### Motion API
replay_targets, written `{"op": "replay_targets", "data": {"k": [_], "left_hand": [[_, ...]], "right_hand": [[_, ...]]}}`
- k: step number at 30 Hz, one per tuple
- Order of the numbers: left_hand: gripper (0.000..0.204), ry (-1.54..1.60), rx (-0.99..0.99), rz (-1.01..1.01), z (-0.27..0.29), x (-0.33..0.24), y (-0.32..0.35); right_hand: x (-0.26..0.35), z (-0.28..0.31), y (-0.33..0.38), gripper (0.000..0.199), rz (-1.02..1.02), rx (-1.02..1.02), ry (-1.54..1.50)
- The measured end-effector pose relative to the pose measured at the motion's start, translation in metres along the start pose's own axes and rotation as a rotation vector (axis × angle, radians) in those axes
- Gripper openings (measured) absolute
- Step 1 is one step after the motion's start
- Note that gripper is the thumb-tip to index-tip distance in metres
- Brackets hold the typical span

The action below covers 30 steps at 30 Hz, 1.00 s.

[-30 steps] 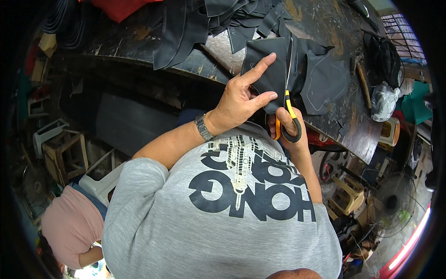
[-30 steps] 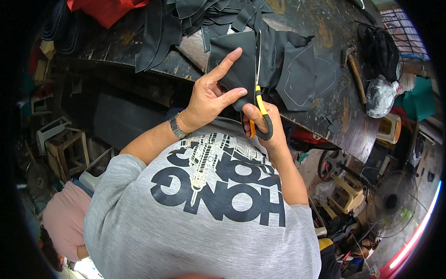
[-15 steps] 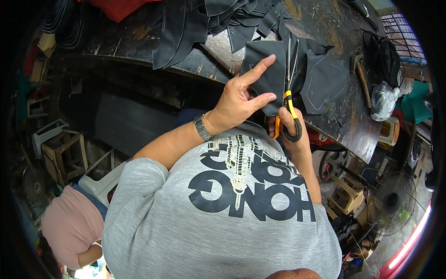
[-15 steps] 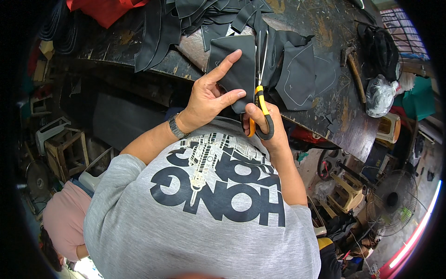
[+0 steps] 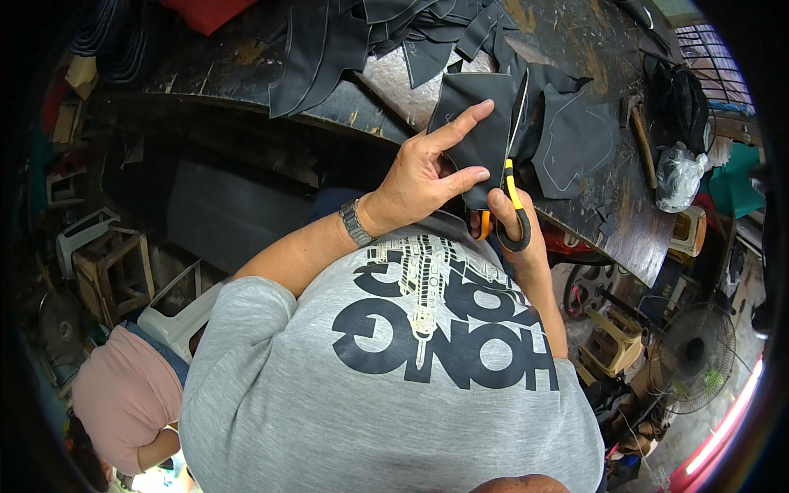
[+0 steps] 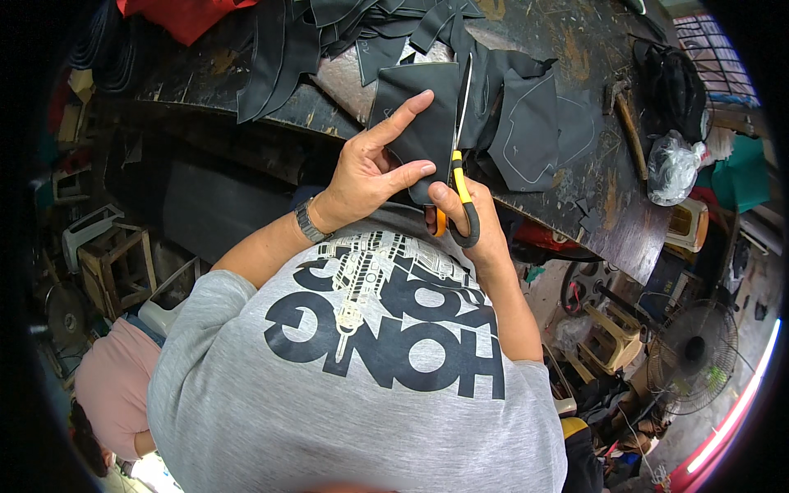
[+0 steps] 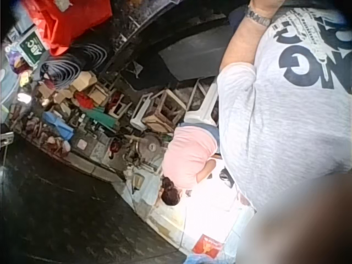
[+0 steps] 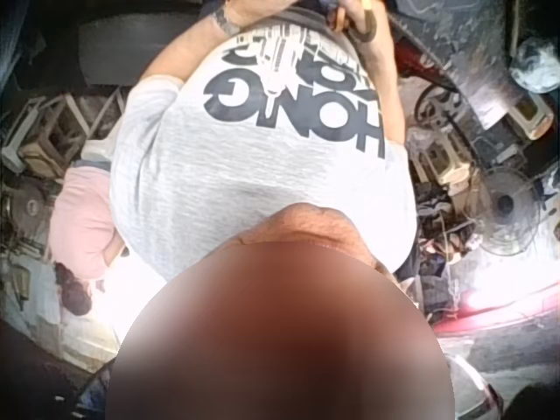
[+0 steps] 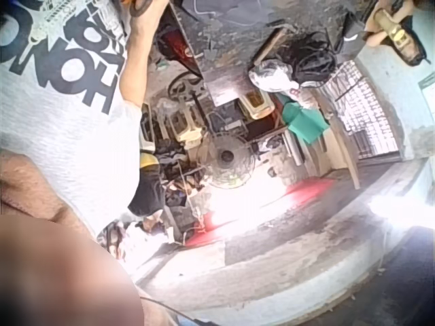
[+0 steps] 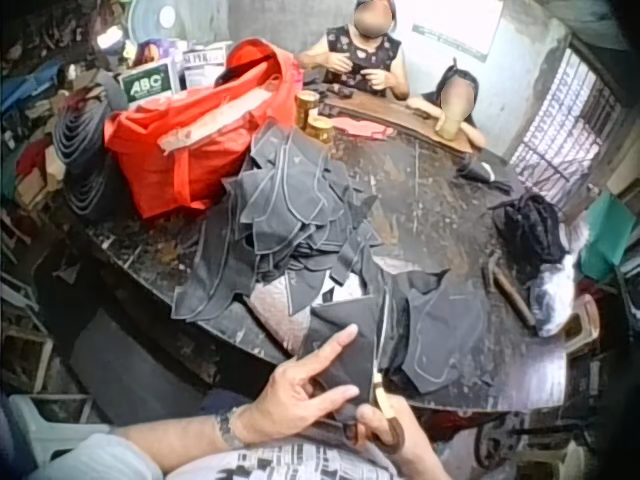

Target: The person uses shears to cut black leather pieces on a workbench. They repeatedly pick up leather pieces, align them, and cut along marked lines, then place the cut pieces back on the bench.

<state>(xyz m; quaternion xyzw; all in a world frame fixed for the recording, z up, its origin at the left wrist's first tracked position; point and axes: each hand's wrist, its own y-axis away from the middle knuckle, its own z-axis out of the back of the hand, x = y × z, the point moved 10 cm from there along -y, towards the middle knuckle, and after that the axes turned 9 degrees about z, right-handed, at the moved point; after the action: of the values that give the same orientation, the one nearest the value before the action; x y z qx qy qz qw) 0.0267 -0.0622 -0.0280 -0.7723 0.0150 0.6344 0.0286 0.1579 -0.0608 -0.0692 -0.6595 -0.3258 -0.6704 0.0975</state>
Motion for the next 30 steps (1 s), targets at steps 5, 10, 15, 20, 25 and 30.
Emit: {"op": "replay_targets", "data": {"k": [5, 10, 15, 20, 25, 30], "left_hand": [[0.072, -0.018, -0.002, 0.012, -0.001, 0.0027, 0.0001], [0.072, -0.015, -0.004, 0.01, 0.0001, 0.0035, 0.0004], [0.072, -0.052, -0.019, -0.011, 0.0015, 0.0011, 0.0006], [0.072, -0.039, -0.016, -0.001, 0.0018, 0.0014, 0.0001], [0.072, -0.063, -0.028, -0.021, 0.0027, -0.0006, -0.0003], [0.072, -0.062, -0.022, 0.025, 0.0037, 0.0014, -0.0004]], "right_hand": [[0.0005, 0.0002, -0.0009, 0.061, 0.034, 0.012, -0.01], [-0.0022, 0.0009, -0.0008, 0.059, 0.035, 0.008, 0.004], [-0.0043, 0.0046, 0.0001, 0.052, 0.029, -0.051, -0.069], [-0.0065, 0.004, 0.0006, 0.045, 0.032, -0.095, -0.154], [-0.0035, 0.003, 0.0018, 0.042, 0.036, -0.109, -0.158], [0.0, 0.0027, 0.0041, 0.043, 0.024, -0.088, -0.046]]}}
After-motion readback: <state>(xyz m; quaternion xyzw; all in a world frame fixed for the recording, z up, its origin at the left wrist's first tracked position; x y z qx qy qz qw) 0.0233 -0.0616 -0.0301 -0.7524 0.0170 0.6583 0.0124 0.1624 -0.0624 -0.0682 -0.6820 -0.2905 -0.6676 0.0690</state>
